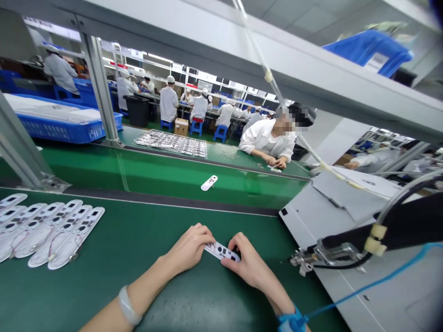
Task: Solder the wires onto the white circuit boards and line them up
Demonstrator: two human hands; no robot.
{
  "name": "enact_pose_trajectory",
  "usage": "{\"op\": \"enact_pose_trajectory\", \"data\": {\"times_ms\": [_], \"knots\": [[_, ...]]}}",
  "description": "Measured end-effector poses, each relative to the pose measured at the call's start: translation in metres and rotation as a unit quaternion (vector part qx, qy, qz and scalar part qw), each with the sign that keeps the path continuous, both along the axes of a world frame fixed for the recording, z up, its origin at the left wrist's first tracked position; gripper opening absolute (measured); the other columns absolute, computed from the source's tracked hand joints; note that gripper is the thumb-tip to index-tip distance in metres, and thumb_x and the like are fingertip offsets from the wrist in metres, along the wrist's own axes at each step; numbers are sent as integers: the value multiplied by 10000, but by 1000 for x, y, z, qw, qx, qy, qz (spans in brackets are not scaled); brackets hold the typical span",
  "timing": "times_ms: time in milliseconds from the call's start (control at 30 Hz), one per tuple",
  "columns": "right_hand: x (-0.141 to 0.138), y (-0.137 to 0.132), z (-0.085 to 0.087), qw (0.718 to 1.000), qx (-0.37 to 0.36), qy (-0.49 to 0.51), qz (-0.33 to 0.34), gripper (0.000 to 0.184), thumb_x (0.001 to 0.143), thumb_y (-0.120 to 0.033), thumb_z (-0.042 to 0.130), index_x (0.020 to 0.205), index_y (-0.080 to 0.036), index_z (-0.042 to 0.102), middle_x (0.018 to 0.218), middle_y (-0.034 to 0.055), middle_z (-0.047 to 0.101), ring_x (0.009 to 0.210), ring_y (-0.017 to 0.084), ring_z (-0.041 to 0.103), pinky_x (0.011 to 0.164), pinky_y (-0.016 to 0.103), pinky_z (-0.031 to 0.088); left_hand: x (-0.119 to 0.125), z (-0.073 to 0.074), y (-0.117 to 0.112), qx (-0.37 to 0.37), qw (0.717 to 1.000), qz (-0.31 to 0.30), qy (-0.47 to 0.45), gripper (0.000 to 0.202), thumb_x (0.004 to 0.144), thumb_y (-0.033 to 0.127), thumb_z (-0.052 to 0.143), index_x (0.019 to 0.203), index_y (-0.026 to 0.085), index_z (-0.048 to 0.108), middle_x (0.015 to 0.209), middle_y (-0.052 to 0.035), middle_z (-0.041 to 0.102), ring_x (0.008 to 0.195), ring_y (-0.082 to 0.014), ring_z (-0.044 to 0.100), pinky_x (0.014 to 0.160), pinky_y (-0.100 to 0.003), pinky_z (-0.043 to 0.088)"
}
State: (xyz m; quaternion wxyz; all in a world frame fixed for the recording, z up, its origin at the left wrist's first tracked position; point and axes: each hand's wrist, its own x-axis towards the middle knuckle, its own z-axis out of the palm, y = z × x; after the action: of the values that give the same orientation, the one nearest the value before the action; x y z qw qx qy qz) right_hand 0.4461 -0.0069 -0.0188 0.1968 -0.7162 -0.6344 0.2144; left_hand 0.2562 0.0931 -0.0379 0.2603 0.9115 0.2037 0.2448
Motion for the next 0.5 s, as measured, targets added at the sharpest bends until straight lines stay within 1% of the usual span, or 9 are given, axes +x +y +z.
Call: {"op": "enact_pose_trajectory", "data": {"times_ms": [67,133,200,233,300,367,400,467,500], "knots": [[-11,-2,4,1000,-3,-9,4,191,738,-243,624,800,-210,446,909,29,522,857,189,498,736,301,402,1,-3,4,-61,993,60,-76,330,883,58,377,1001,207,648,951,-48,669,898,-183,590,817,-332,489],[-24,-6,9,1000,-14,-13,3,195,720,-218,615,812,-214,443,881,23,544,835,190,508,709,288,385,1,-6,10,-109,973,138,-149,265,911,140,391,1012,197,629,955,-58,679,901,-183,621,838,-345,503],[-35,-10,13,999,-38,12,8,206,717,-224,622,857,-229,471,811,6,564,795,189,523,679,277,373,-1,-8,18,-158,941,210,-215,217,916,240,439,1025,194,620,966,-67,693,904,-192,651,833,-348,518],[-39,-11,15,997,-59,45,17,214,719,-232,627,886,-237,494,763,-5,568,761,183,533,665,272,375,-4,-9,23,-183,920,241,-248,222,911,292,462,1033,190,618,964,-71,698,903,-198,663,824,-344,527],[-44,-7,16,981,-100,162,40,232,722,-247,635,932,-237,537,685,-21,569,669,164,554,623,264,396,-11,-10,35,-220,875,293,-316,280,884,388,507,1035,179,615,955,-80,702,914,-209,676,831,-339,536],[-46,9,15,951,-104,289,44,236,717,-273,646,922,-196,561,622,-21,559,550,141,541,540,255,409,-21,-12,48,-233,833,334,-373,351,842,451,545,1030,163,615,948,-91,696,930,-220,675,866,-350,530],[-45,22,14,939,-88,332,37,254,725,-305,644,928,-176,562,607,-15,558,508,134,527,497,251,403,-26,-12,55,-236,817,351,-392,378,822,466,560,1031,156,614,952,-96,691,938,-224,670,888,-360,522],[-41,56,13,931,-24,363,11,373,765,-398,619,1033,-151,540,672,23,596,539,148,552,468,253,409,-35,-14,65,-238,799,373,-406,413,793,475,573,1044,149,609,970,-106,681,959,-232,659,920,-381,507],[-39,74,11,932,12,362,-3,462,805,-436,577,1159,-153,488,787,59,629,619,162,589,497,262,437,-38,-15,69,-239,800,377,-401,427,785,478,570,1055,148,605,982,-109,677,971,-234,654,927,-387,503]]}}
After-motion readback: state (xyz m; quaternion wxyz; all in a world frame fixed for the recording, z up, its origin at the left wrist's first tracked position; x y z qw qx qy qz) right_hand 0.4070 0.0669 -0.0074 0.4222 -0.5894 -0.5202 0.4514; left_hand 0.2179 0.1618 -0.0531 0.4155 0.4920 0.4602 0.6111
